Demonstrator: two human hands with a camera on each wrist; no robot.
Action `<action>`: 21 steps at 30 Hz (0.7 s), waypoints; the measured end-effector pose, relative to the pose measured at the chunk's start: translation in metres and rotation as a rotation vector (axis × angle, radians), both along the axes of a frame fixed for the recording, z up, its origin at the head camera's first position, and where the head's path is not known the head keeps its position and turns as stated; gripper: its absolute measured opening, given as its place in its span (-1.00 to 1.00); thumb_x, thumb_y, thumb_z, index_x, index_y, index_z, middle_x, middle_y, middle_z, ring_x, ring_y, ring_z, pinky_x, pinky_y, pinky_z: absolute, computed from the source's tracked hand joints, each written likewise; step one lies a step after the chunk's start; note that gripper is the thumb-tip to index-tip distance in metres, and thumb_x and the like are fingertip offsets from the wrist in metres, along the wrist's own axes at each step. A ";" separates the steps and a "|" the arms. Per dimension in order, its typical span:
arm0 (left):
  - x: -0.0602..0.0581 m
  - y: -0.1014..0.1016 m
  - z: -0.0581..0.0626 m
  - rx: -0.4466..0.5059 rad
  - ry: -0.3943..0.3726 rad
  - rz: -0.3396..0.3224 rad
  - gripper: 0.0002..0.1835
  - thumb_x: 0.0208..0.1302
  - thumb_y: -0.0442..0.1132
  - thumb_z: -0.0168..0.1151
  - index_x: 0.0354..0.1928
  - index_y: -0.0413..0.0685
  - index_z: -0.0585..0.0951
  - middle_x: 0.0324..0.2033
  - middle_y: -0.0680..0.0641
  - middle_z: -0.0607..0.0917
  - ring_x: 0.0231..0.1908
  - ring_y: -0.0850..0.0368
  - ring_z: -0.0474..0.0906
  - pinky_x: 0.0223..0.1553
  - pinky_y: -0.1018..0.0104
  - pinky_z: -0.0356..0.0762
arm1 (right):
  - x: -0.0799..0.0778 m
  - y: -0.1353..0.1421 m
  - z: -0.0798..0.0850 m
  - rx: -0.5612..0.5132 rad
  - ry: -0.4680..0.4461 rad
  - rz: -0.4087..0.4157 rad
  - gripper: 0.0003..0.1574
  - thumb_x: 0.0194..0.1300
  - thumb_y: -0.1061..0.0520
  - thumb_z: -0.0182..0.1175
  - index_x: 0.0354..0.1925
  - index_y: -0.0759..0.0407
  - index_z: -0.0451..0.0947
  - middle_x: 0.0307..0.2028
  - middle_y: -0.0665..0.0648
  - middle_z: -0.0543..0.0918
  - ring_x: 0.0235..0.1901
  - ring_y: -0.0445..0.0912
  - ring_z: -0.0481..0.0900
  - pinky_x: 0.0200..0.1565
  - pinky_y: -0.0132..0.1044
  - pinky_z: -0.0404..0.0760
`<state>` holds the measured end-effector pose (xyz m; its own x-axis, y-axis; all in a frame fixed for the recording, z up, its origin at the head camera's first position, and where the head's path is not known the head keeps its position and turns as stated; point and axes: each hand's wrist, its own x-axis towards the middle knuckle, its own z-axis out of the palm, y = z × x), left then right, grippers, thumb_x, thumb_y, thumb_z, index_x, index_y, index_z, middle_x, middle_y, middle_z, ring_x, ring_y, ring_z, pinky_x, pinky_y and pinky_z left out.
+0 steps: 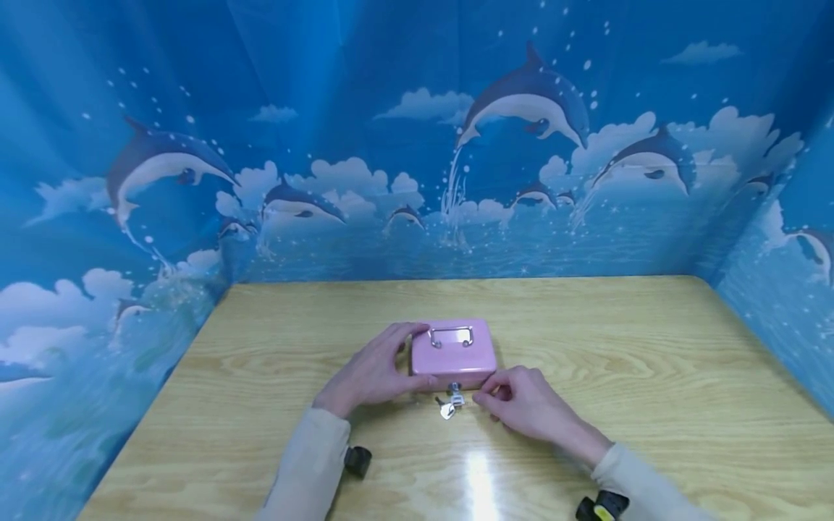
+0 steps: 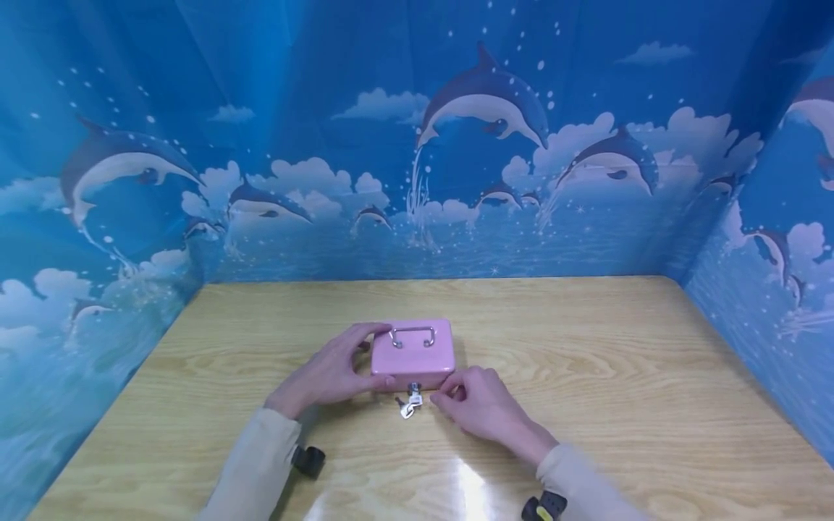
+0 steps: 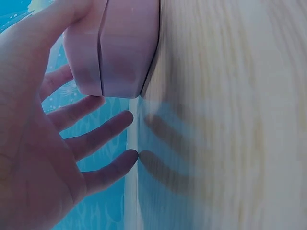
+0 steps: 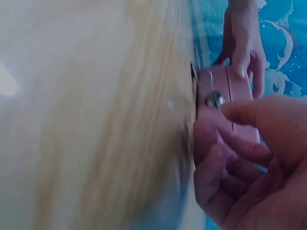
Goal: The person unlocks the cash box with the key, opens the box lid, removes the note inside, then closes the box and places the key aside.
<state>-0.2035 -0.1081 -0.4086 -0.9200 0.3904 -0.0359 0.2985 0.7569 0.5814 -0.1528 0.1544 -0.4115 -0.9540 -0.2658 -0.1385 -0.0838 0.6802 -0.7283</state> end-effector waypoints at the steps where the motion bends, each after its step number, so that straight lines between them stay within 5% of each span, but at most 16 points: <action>1: 0.000 -0.001 0.000 0.003 0.001 -0.003 0.03 -0.01 0.49 0.42 0.52 0.52 0.24 0.51 0.15 0.33 0.41 -0.01 0.43 0.36 -0.21 0.46 | -0.001 0.003 0.001 0.019 0.027 0.009 -0.92 0.32 0.03 0.36 -0.25 -0.02 0.75 -0.56 -0.08 0.66 -0.61 -0.19 0.50 -0.60 -0.42 0.44; 6: 0.002 -0.003 0.001 0.010 0.005 0.005 0.02 0.00 0.48 0.41 0.52 0.52 0.24 0.50 0.15 0.35 0.37 0.01 0.46 0.34 -0.20 0.48 | -0.004 0.019 0.006 0.069 0.148 0.058 -0.88 0.33 0.01 0.36 -0.22 -0.02 0.76 -0.53 -0.12 0.66 -0.57 -0.26 0.49 -0.54 -0.43 0.48; 15: 0.006 -0.011 0.003 0.034 0.026 0.010 -0.06 0.08 0.37 0.45 0.50 0.45 0.30 0.47 0.16 0.41 0.35 0.01 0.49 0.35 -0.13 0.50 | -0.009 0.030 0.008 0.026 0.254 0.000 -0.94 0.29 0.08 0.40 -0.27 0.01 0.72 -0.43 -0.11 0.72 -0.42 -0.28 0.60 -0.34 -0.46 0.62; 21: 0.009 -0.016 0.004 0.056 0.023 0.005 -0.05 0.08 0.35 0.45 0.51 0.41 0.30 0.49 0.14 0.39 0.36 -0.01 0.49 0.35 -0.17 0.49 | -0.016 0.033 0.007 -0.029 0.316 0.005 -0.74 0.25 0.14 0.43 -0.07 0.07 0.70 -0.20 0.05 0.80 -0.22 -0.15 0.73 -0.25 -0.46 0.70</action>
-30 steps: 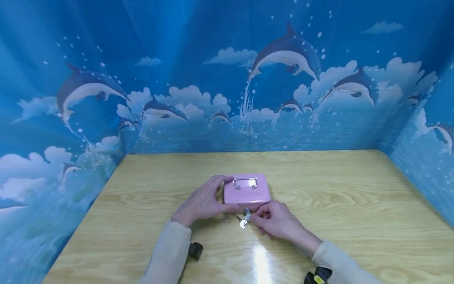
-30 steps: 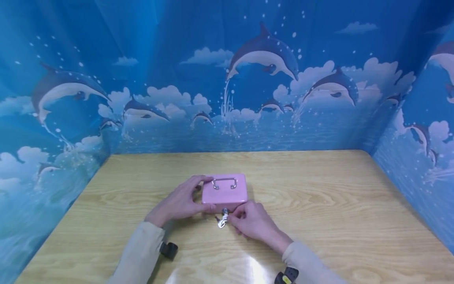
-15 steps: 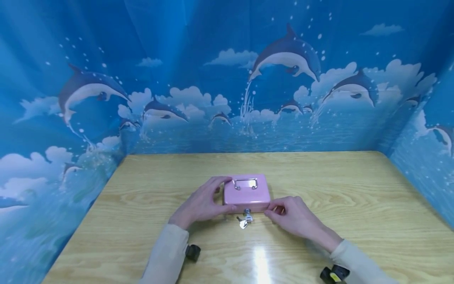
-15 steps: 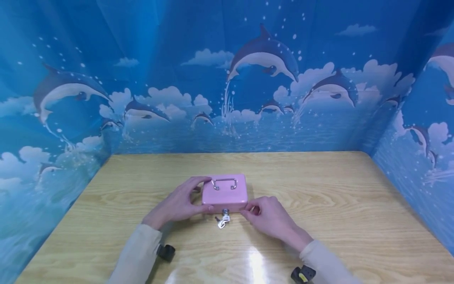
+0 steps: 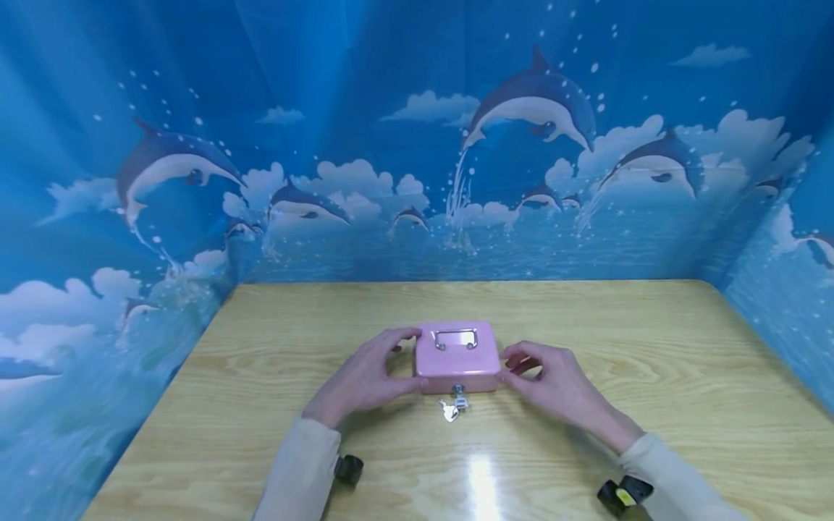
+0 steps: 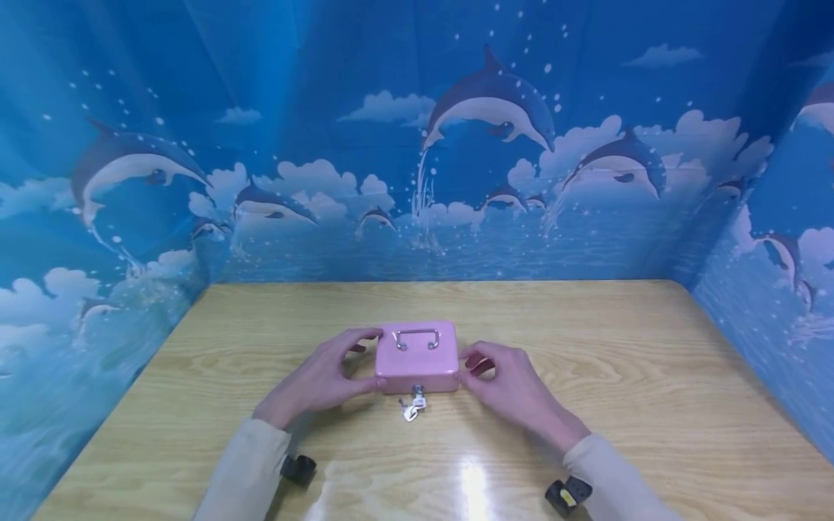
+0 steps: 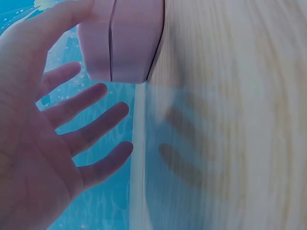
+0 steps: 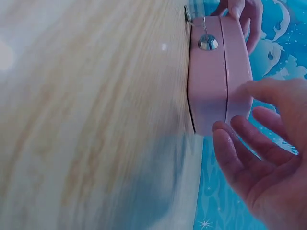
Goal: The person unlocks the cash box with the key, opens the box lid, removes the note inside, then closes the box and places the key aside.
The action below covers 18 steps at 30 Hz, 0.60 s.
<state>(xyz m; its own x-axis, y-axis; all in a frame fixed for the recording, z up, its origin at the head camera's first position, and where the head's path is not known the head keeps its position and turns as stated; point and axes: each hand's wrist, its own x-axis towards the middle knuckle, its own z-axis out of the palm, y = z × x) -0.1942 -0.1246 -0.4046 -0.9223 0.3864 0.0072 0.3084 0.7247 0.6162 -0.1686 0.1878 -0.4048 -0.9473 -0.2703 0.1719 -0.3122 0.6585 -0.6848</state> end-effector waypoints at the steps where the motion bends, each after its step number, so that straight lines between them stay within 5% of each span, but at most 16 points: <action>1: 0.000 0.000 0.000 0.004 0.002 -0.003 -0.05 0.08 0.35 0.45 0.51 0.40 0.30 0.49 0.14 0.39 0.35 -0.01 0.49 0.34 -0.17 0.49 | -0.001 0.001 -0.001 -0.007 0.008 0.007 -0.69 0.25 0.15 0.44 -0.02 0.09 0.69 -0.15 0.09 0.80 -0.20 -0.12 0.74 -0.25 -0.46 0.71; 10: 0.004 -0.001 -0.001 0.016 0.035 -0.030 -0.07 0.08 0.33 0.46 0.49 0.34 0.34 0.45 0.08 0.45 0.32 -0.03 0.53 0.31 -0.17 0.52 | -0.009 0.005 -0.009 -0.021 0.066 0.096 -0.36 0.19 0.07 0.50 0.23 0.08 0.61 0.16 0.23 0.71 -0.07 0.07 0.78 -0.21 -0.44 0.74; 18: 0.003 -0.002 -0.003 0.036 0.037 -0.051 -0.13 0.13 0.21 0.49 0.47 0.32 0.38 0.44 0.05 0.47 0.31 -0.04 0.53 0.33 -0.15 0.51 | -0.014 0.006 -0.016 -0.032 0.053 0.144 -0.32 0.20 0.02 0.50 0.27 0.08 0.59 0.17 0.24 0.70 0.02 0.14 0.73 -0.14 -0.28 0.79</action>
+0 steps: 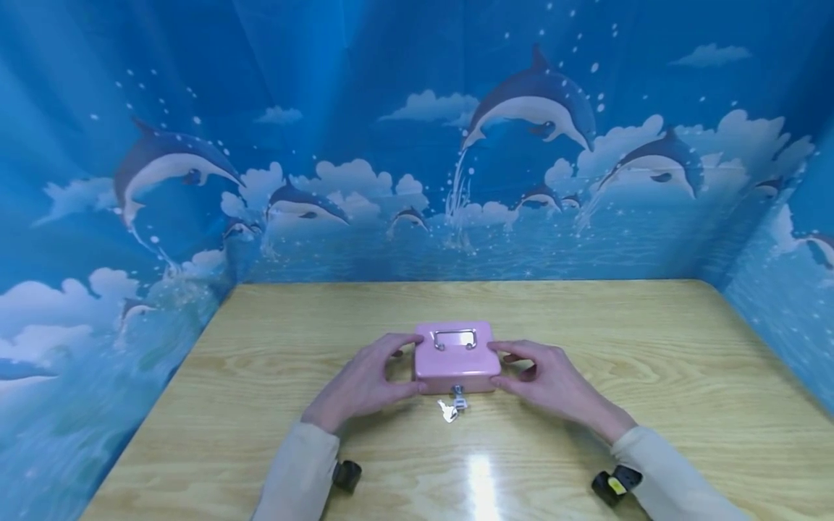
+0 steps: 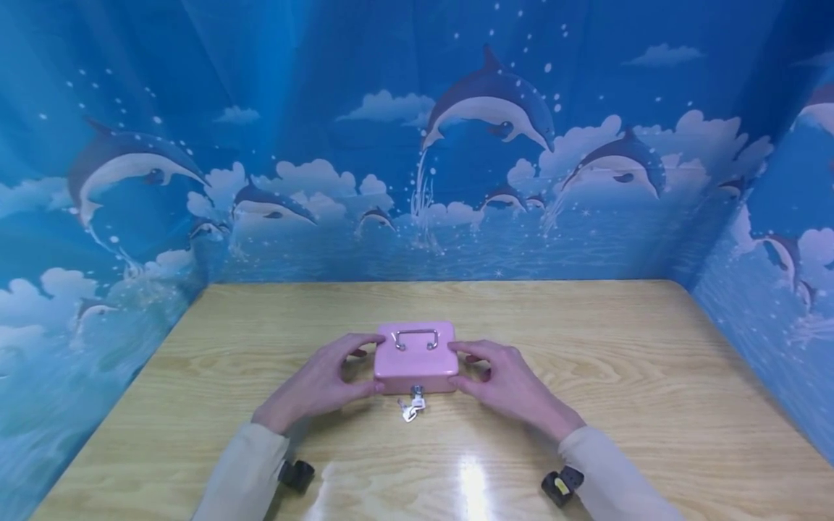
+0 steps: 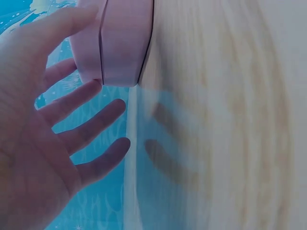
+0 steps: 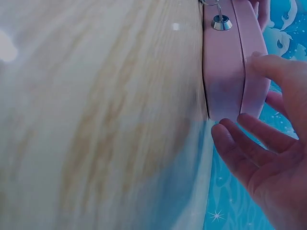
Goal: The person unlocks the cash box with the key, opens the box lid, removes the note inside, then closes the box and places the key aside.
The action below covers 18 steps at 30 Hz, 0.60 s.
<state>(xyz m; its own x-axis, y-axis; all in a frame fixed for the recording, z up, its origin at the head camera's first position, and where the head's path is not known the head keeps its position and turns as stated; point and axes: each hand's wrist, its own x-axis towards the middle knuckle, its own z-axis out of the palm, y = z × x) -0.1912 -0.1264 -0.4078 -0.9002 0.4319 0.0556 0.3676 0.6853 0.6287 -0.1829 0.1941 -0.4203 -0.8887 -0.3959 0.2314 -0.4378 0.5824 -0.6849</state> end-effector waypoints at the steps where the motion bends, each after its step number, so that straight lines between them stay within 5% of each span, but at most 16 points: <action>1: 0.000 0.000 0.000 0.004 0.000 -0.001 -0.14 0.13 0.21 0.49 0.47 0.32 0.38 0.44 0.05 0.47 0.31 -0.04 0.53 0.34 -0.15 0.51 | 0.000 0.000 -0.001 -0.001 0.004 0.003 -0.32 0.20 0.02 0.49 0.27 0.08 0.59 0.17 0.24 0.70 0.02 0.14 0.74 -0.13 -0.27 0.79; 18: 0.000 -0.001 0.000 0.012 -0.004 0.018 -0.20 0.15 0.21 0.48 0.44 0.34 0.42 0.42 0.07 0.49 0.29 -0.02 0.55 0.32 -0.16 0.52 | 0.000 -0.004 -0.002 0.005 0.078 0.015 -0.42 0.21 0.10 0.48 0.19 0.14 0.64 0.11 0.24 0.73 -0.08 0.07 0.77 -0.16 -0.34 0.78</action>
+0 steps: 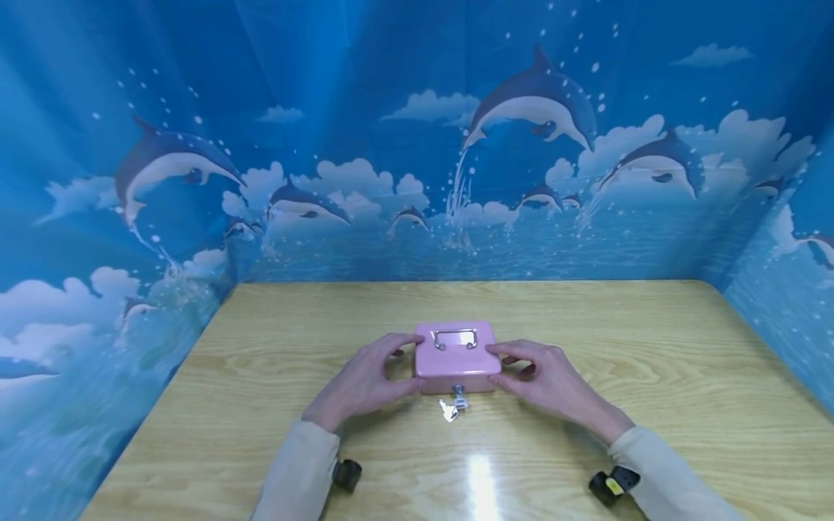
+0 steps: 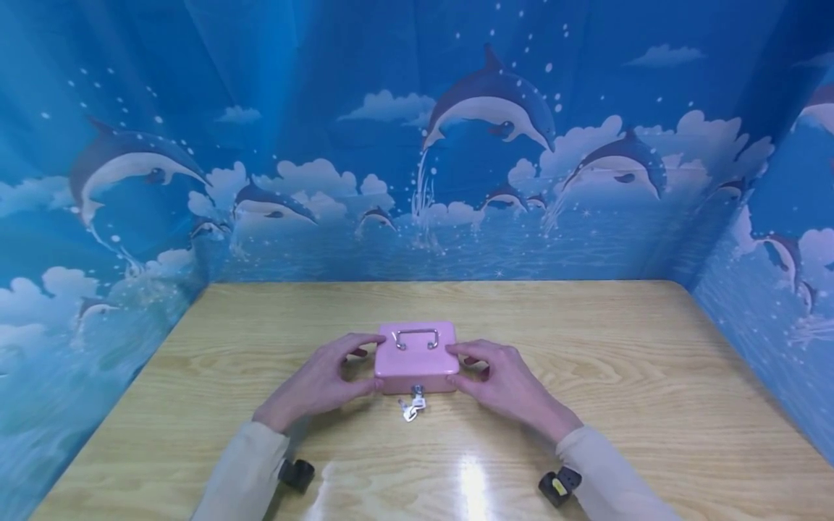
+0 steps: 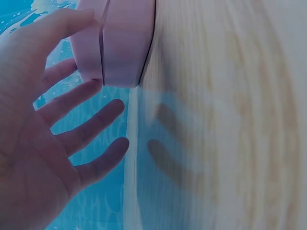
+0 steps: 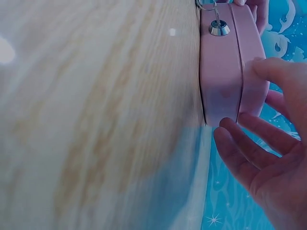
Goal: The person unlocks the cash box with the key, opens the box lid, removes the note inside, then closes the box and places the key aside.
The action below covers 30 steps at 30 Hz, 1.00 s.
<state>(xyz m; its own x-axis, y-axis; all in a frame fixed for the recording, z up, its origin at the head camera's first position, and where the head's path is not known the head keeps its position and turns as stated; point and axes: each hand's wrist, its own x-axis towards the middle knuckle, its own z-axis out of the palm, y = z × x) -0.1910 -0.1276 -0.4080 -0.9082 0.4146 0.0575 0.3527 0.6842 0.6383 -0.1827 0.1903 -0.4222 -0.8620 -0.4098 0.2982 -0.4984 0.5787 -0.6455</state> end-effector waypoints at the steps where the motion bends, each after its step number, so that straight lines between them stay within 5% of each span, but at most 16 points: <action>1: 0.000 0.000 0.000 0.002 -0.001 0.000 -0.20 0.16 0.20 0.47 0.44 0.33 0.42 0.43 0.07 0.49 0.29 -0.02 0.55 0.32 -0.16 0.52 | 0.000 0.000 0.000 -0.001 0.002 -0.001 -0.43 0.21 0.10 0.48 0.19 0.15 0.64 0.10 0.24 0.73 -0.09 0.07 0.77 -0.17 -0.35 0.77; 16: -0.002 0.001 0.006 0.019 -0.033 0.041 -0.29 0.25 0.29 0.35 0.43 0.44 0.42 0.42 0.14 0.49 0.30 0.03 0.53 0.31 -0.21 0.50 | -0.002 -0.005 0.010 -0.022 -0.039 -0.077 -0.51 0.30 0.02 0.41 0.18 0.07 0.66 0.04 0.14 0.76 -0.21 -0.17 0.74 -0.23 -0.42 0.74; 30: -0.007 0.002 0.009 0.052 0.052 -0.006 -0.34 0.27 0.10 0.42 0.40 0.27 0.47 0.38 0.05 0.54 0.24 0.01 0.59 0.29 -0.07 0.57 | -0.006 -0.009 0.018 -0.062 -0.041 -0.140 -0.56 0.33 0.03 0.39 0.15 0.07 0.67 0.00 0.13 0.77 -0.18 -0.12 0.72 -0.25 -0.42 0.73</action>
<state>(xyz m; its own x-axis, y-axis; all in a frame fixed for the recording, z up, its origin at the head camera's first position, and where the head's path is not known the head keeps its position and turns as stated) -0.1980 -0.1252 -0.3994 -0.9009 0.4153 0.1263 0.3906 0.6484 0.6535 -0.1888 0.1808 -0.4040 -0.9214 -0.2668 0.2824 -0.3881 0.5990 -0.7004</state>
